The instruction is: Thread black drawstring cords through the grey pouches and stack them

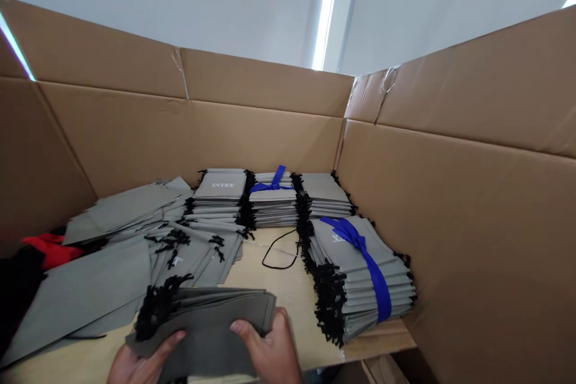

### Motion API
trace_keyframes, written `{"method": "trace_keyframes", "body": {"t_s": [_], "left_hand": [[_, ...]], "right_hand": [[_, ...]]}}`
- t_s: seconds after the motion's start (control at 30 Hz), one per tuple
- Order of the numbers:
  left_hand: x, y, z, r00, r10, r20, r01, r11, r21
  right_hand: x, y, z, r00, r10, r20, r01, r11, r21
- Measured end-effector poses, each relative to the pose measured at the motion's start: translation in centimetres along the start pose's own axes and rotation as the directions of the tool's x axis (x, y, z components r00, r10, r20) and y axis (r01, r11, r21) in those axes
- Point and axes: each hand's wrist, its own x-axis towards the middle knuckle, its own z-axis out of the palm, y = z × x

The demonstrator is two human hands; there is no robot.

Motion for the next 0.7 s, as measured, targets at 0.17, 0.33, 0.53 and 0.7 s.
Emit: {"method": "trace_keyframes", "body": {"t_s": [0.17,0.33,0.53,0.7], "left_hand": [[0.3,1.8,0.4,0.998,-0.044,-0.033,0.045,0.999,0.031],[0.8,6.3,1.7,0.996,-0.064,0.062,0.066,0.997,-0.034],[5.9,10.3,6.4,0.996,-0.068,0.057,0.086,0.9,-0.427],[14.5,11.8,9.7,0.976,-0.203,0.081,0.201,0.691,-0.694]], "right_hand": [[0.4,-1.4,0.6,0.987,-0.073,-0.14,0.062,0.995,-0.081],[5.9,-13.0,1.1,0.911,-0.227,0.344,0.35,0.868,-0.353],[18.3,-27.2,9.9,0.715,-0.041,0.698,0.651,0.404,-0.643],[27.4,-31.3,20.9,0.76,0.075,0.645,0.643,0.055,-0.764]]}}
